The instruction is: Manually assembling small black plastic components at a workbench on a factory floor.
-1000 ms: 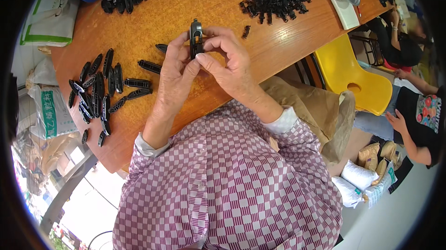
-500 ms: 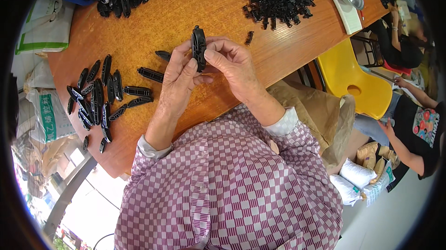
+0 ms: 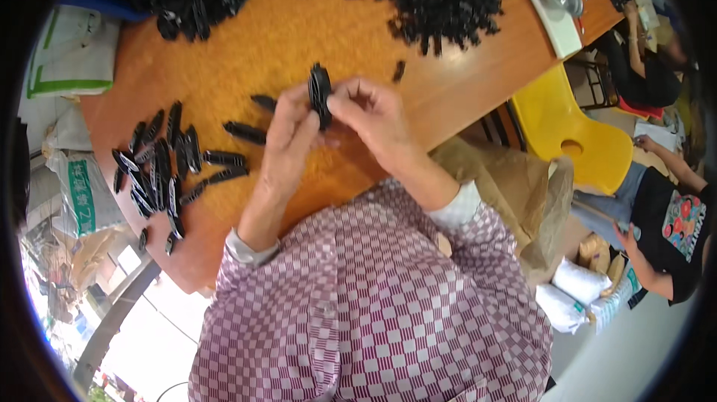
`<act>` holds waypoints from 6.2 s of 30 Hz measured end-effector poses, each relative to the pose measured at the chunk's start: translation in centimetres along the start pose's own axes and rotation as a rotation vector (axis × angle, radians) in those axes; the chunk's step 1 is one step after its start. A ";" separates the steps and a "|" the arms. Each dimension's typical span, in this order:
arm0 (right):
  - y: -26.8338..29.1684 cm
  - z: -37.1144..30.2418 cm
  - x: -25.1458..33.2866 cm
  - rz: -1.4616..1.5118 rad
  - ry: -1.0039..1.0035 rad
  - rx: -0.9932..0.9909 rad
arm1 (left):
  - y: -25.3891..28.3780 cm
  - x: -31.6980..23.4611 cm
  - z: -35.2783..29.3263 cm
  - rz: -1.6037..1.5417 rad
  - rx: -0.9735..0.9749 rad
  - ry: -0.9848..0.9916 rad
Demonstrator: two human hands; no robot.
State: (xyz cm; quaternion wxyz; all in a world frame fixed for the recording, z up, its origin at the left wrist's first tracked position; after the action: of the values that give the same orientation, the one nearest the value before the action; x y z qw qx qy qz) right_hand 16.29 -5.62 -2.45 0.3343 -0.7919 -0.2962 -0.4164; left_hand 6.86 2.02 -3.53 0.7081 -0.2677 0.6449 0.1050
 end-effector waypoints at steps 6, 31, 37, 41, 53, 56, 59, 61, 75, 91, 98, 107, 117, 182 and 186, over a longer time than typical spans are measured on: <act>-1.2 -1.6 1.0 0.063 0.104 -0.045 | -0.6 -2.2 -0.9 0.215 0.007 -0.027; 6.0 -1.3 6.3 -1.201 0.261 -0.225 | -0.1 -5.2 7.9 1.046 0.449 -0.568; 6.5 1.2 5.4 -1.379 0.386 -0.151 | 4.4 -3.4 20.0 1.354 0.192 -0.520; 8.3 1.8 4.5 -0.912 0.278 -0.245 | 5.5 -2.1 22.2 1.497 0.177 -0.398; 7.4 -1.7 2.0 0.177 -0.009 -0.162 | 2.2 -1.3 7.8 -0.064 -0.051 0.119; 6.5 -2.8 1.9 0.168 -0.020 -0.142 | -1.2 -1.5 4.4 -0.277 -0.004 0.130; 5.7 -3.9 1.9 0.148 0.001 -0.142 | -2.9 -1.9 2.4 -0.275 -0.005 0.125; 5.1 -4.7 2.2 0.110 0.042 -0.131 | -3.6 -2.1 1.6 -0.284 0.024 0.096; 3.4 -7.5 5.3 -0.337 0.271 -0.150 | -4.8 -2.4 -0.7 0.010 0.024 0.006; -0.5 -7.5 6.6 -1.290 0.607 0.171 | -5.7 -2.3 -1.8 0.335 0.180 -0.099; 3.4 -4.9 2.3 -0.425 0.205 -0.031 | -5.0 -0.4 -1.5 0.156 0.048 0.035; 2.1 -3.9 0.6 -0.137 0.133 -0.019 | -5.8 -0.2 -0.3 0.057 0.179 -0.091; 7.0 -0.2 4.8 -0.611 0.224 -0.197 | -3.7 -1.9 2.8 0.441 0.367 0.040; 7.0 1.0 5.6 -1.128 0.590 -0.402 | 3.3 -4.1 13.6 0.371 -0.057 -0.017; 9.0 -0.1 3.4 -0.072 0.103 -0.209 | -1.4 -2.3 7.4 -0.101 0.023 0.127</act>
State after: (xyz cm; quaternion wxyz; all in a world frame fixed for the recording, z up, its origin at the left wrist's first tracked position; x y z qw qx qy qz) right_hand 24.58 -10.44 -2.00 0.2497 -0.7889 -0.2618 -0.4968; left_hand 13.57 5.08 -0.76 0.6734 -0.2977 0.6752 0.0448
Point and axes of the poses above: each hand's wrist, its own z-axis towards the middle knuckle, its own y-axis out of the back of the hand, x = y × z, the point moved 8 cm from there along z, towards the middle knuckle, and after that the axes turned 11 degrees about -y, right-handed, at the moved point
